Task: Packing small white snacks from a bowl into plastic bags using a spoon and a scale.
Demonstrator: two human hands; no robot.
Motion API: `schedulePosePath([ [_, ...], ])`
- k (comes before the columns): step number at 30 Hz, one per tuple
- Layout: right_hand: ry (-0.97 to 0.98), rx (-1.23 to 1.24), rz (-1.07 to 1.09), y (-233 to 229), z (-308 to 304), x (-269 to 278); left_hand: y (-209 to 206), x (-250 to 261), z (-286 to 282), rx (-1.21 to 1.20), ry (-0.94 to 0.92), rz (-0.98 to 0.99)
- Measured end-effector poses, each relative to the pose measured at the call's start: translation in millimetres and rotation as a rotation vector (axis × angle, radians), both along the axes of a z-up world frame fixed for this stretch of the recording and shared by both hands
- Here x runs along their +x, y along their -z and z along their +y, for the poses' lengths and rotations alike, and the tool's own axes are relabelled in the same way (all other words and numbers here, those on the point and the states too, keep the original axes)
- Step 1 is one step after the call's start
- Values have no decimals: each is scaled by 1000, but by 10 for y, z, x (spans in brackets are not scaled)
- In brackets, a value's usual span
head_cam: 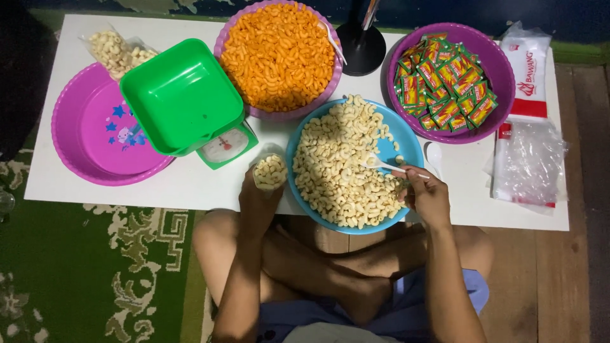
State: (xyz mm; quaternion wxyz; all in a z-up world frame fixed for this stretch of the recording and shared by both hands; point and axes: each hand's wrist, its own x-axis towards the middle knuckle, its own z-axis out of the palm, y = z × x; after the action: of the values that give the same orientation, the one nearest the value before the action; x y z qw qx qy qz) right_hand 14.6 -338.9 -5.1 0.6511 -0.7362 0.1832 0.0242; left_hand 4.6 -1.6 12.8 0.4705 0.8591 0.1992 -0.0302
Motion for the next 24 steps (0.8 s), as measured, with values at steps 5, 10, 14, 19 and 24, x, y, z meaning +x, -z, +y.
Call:
schedulePosePath([
  [5,40,42,-2,104,-132,-40,-5,-14,10,-15,3,-7],
  [10,56,-13,-30,-9,-199,-101,82,-32,14,-7,19,-42],
  [14,73,-46,-14,-22,-246,-113,133,-49,19,-4,36,-90],
  [19,30,-114,-48,-92,-181,-119,114,-73,31,-21,42,-126],
  [24,44,-149,-72,-24,-185,-145,105,-90,29,-25,62,-121],
])
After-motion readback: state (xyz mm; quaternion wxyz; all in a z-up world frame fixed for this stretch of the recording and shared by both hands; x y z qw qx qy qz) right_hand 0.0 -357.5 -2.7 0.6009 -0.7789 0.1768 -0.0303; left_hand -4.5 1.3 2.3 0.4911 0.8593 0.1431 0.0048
